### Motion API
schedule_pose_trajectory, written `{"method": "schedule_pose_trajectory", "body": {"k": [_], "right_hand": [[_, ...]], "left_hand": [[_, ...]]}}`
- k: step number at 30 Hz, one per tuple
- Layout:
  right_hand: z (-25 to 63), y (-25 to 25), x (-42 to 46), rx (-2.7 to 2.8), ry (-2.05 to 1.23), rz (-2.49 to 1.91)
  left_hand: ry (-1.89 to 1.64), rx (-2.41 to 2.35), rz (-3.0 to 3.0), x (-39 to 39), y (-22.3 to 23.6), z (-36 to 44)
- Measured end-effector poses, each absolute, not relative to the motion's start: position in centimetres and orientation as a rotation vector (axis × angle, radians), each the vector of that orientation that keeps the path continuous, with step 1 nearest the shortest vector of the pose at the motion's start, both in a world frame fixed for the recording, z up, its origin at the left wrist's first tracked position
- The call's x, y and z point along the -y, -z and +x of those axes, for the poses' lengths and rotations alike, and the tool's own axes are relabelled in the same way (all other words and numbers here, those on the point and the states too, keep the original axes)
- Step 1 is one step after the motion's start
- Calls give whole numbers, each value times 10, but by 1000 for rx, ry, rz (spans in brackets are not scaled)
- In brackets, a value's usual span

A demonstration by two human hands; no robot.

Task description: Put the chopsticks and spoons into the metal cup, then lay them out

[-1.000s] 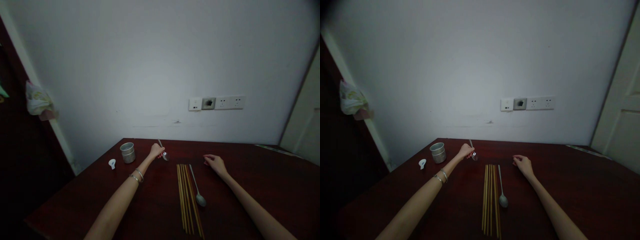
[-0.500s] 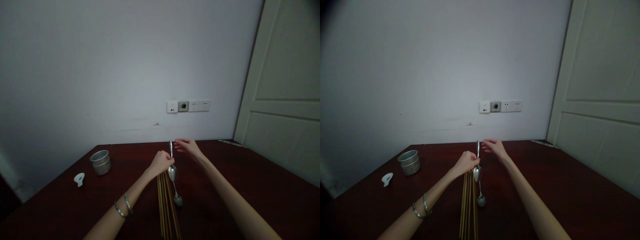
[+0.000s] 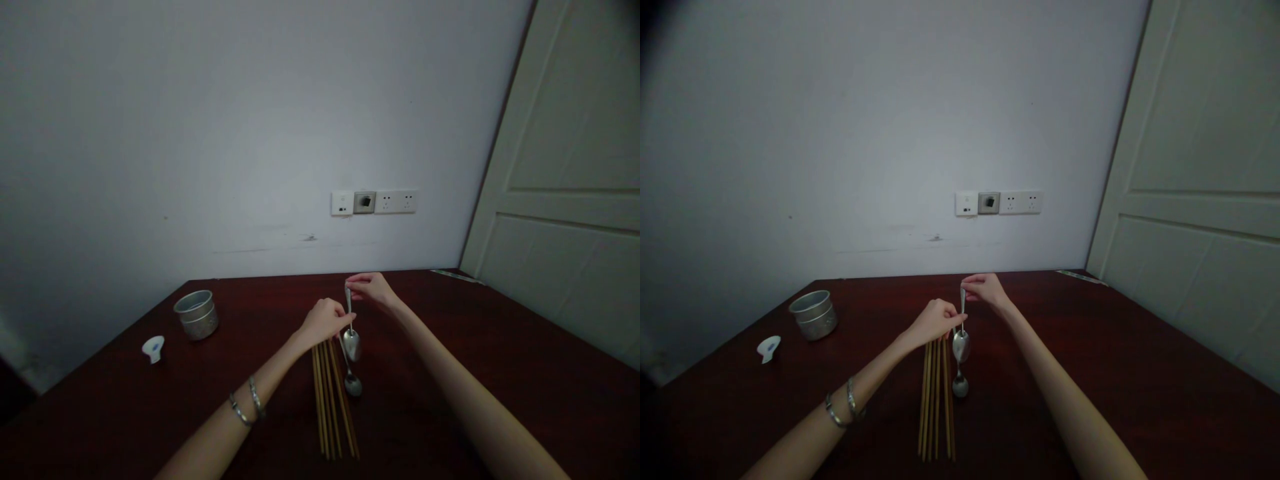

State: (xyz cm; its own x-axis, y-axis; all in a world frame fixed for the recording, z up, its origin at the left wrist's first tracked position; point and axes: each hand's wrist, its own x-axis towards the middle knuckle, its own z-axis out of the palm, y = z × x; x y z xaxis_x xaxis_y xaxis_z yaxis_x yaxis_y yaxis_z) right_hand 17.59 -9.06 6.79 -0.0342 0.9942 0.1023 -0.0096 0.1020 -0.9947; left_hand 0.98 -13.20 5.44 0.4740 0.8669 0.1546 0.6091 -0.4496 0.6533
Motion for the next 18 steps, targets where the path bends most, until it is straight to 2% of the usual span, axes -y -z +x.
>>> {"method": "schedule_pose_trajectory", "body": {"k": [10,18], "right_hand": [[188,-9,72,1139,-1319,-1318],[175,-3,72,1190,-1317,-1362]], "left_hand": [[-946,-1219,1531,69,-24,-44],[-1039,-1143,1155,56,-3,-58]]}}
